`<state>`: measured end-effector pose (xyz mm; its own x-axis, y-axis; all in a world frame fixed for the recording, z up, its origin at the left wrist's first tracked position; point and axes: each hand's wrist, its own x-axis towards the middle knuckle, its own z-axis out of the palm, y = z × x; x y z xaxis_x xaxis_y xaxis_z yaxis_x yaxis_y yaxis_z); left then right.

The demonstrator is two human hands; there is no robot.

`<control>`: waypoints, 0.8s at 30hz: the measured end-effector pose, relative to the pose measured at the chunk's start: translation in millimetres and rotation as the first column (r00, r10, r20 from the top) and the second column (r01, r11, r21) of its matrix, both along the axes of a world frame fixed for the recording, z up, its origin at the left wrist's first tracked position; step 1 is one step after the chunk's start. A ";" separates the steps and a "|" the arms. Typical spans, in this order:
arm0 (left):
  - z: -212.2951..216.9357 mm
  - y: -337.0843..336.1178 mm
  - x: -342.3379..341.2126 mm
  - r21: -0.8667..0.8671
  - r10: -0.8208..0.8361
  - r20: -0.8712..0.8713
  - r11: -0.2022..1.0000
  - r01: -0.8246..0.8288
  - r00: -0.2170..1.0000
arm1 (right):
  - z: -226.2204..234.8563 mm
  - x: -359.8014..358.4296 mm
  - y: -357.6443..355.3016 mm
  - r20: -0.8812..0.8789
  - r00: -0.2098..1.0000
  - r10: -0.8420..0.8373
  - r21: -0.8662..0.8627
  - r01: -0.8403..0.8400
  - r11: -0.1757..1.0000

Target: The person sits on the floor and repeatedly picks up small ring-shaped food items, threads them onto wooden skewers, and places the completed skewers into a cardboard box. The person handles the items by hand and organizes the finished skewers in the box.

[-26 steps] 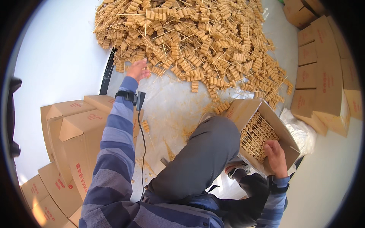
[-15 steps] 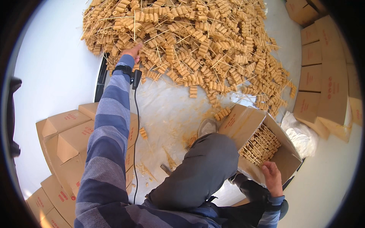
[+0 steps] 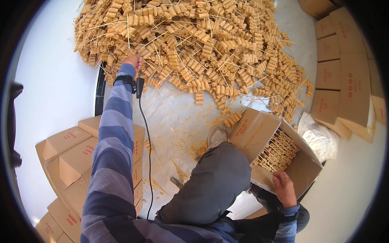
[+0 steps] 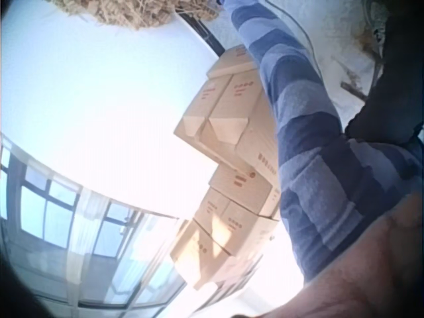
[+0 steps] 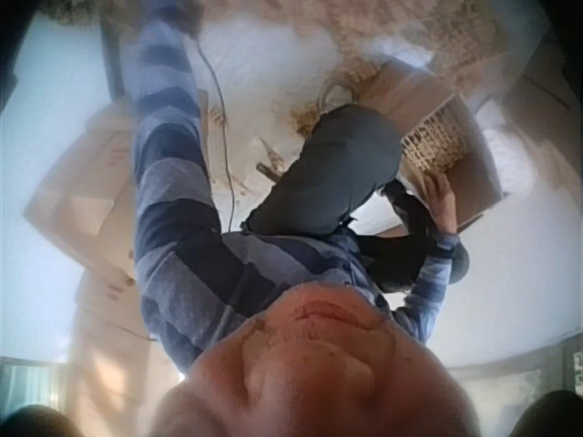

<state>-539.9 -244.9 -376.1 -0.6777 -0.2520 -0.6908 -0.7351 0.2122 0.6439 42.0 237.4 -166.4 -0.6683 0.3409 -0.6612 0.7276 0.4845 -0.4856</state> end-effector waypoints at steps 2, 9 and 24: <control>-2.4 4.5 22.5 0.085 -0.016 0.001 0.996 0.016 1.000 | 2.6 -1.6 -2.2 0.005 1.000 0.002 0.005 -0.002 1.000; 32.3 39.6 133.7 0.292 -0.235 -0.144 0.918 0.268 0.961 | 22.1 -3.5 -7.9 -0.096 0.995 0.041 0.027 -0.039 0.999; 280.7 134.1 268.0 0.880 0.015 -0.358 0.340 0.332 0.934 | 142.6 -92.3 -140.6 -0.496 0.810 -0.313 -0.588 -0.048 0.807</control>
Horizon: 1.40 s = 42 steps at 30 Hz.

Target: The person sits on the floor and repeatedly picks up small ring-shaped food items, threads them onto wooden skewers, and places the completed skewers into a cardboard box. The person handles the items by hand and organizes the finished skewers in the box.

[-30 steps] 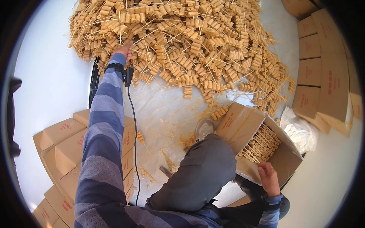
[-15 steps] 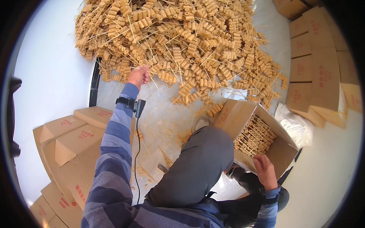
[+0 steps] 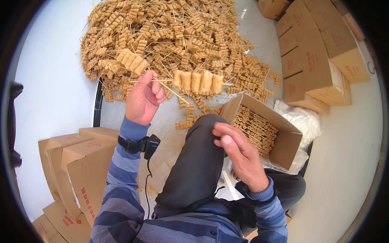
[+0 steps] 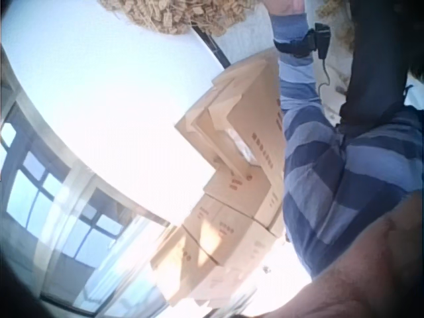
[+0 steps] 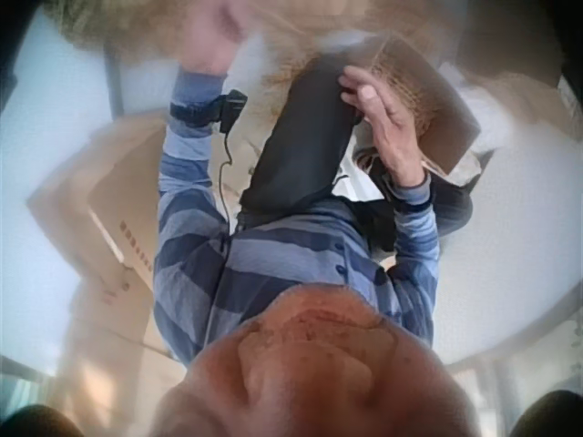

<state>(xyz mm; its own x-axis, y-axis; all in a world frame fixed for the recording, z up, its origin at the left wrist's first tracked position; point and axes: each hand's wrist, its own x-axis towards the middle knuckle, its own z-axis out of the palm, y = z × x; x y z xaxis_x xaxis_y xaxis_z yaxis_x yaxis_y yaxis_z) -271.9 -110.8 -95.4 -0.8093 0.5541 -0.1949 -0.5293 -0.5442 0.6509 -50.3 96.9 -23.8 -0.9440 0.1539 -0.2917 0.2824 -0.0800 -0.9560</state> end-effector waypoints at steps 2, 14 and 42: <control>23.7 12.8 30.3 0.063 -0.074 0.014 0.995 0.073 0.997 | -0.8 -18.2 -12.6 0.008 0.998 0.065 -0.013 -0.065 0.998; 47.5 41.3 138.2 0.054 -0.124 0.138 0.992 0.118 0.983 | 3.7 31.4 -7.9 -0.017 0.899 -0.437 -0.632 0.330 0.702; 54.9 47.4 231.2 -0.475 -0.847 -0.251 0.530 0.702 0.469 | -7.6 113.0 -11.3 0.014 0.944 -0.331 -0.568 0.279 0.774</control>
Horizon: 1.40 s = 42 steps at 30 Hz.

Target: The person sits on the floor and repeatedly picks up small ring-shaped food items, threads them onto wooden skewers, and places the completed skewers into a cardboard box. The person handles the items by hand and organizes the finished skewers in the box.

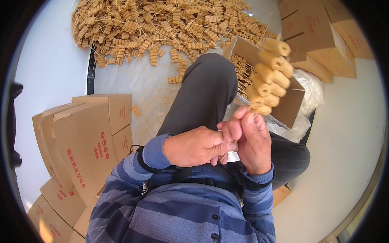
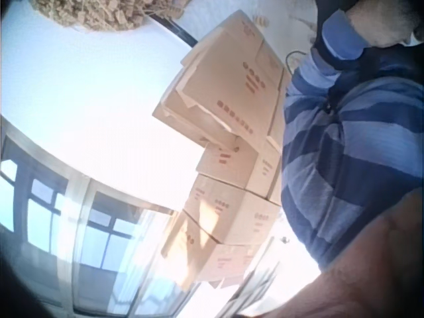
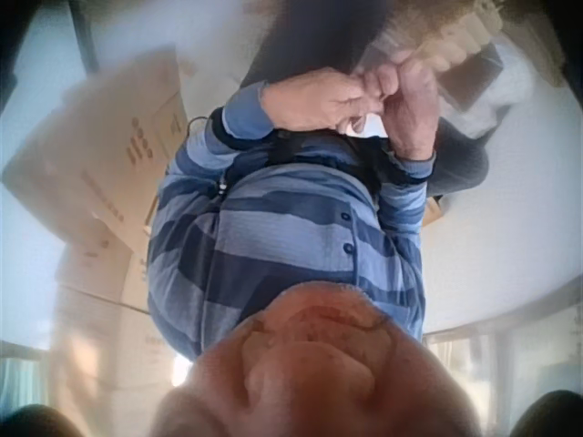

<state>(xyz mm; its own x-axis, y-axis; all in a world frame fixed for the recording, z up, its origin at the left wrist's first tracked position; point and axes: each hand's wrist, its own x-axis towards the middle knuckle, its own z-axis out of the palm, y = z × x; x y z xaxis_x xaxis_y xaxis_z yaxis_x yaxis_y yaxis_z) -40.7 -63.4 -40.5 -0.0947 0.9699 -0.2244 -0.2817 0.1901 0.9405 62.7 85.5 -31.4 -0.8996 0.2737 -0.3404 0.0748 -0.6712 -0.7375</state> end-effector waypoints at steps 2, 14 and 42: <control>-9.5 -18.8 -28.4 0.197 0.069 -0.289 0.980 -0.011 0.955 | 4.5 -9.3 9.1 0.018 0.992 -0.124 0.033 0.123 0.992; -258.5 -47.8 -212.0 -0.557 0.806 0.015 0.498 -0.665 0.591 | -33.5 -52.4 38.5 0.257 0.948 -0.190 0.155 0.154 0.976; -444.9 -40.4 -104.2 -0.643 0.091 -0.689 0.381 -0.665 0.719 | -68.9 -42.3 57.5 0.462 0.883 -0.077 0.227 -0.033 0.973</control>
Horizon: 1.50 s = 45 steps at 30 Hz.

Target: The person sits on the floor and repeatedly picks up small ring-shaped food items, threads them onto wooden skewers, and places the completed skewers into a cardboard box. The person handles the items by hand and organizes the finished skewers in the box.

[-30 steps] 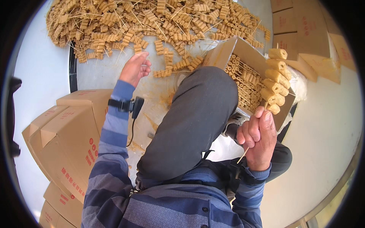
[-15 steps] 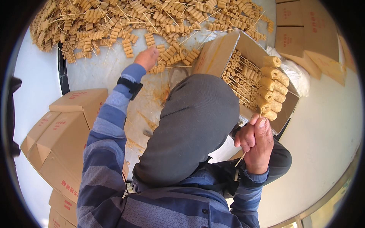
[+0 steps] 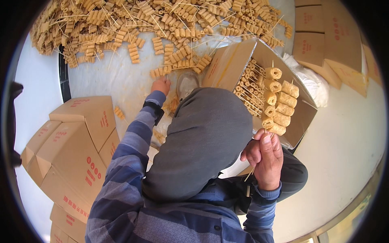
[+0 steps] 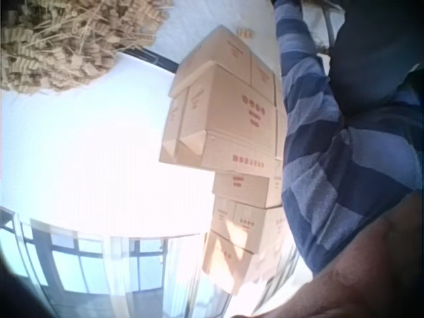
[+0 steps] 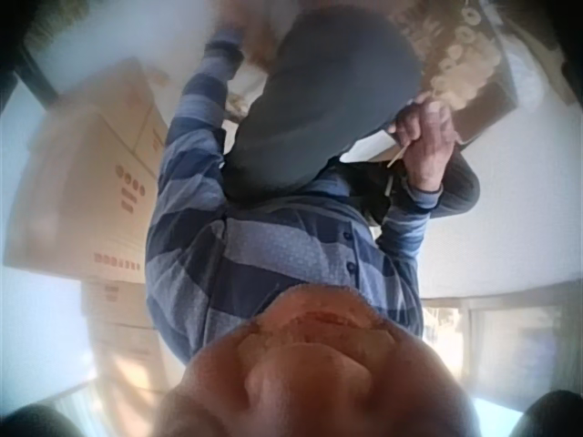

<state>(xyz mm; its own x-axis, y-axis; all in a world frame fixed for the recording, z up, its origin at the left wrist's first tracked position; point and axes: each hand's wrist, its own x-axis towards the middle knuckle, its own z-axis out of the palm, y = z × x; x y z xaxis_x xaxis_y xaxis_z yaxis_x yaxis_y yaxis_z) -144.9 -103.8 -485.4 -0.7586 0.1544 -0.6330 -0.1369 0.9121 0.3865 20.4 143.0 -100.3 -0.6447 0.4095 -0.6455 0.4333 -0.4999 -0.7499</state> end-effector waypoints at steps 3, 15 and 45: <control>5.8 -9.7 -13.7 0.249 0.130 -0.109 0.963 -0.099 0.986 | -4.3 2.1 -2.4 0.005 1.000 -0.008 -0.005 0.008 1.000; 75.2 -120.2 57.1 0.337 0.099 -0.224 0.941 -0.019 0.970 | -11.1 15.9 -10.5 -0.002 1.000 -0.021 -0.014 0.021 1.000; 132.7 -138.9 41.9 0.351 0.383 0.766 0.423 -0.835 0.516 | 12.7 17.3 -16.4 -0.110 0.979 -0.171 0.011 0.174 0.985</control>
<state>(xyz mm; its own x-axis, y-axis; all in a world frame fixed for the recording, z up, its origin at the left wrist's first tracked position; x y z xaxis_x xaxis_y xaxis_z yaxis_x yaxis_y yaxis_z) -103.0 -242.8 -352.8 -0.4000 0.2944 -0.8680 -0.9060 0.0161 0.4230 37.7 126.6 -87.5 -0.6287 0.5332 -0.5661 0.2579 -0.5438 -0.7986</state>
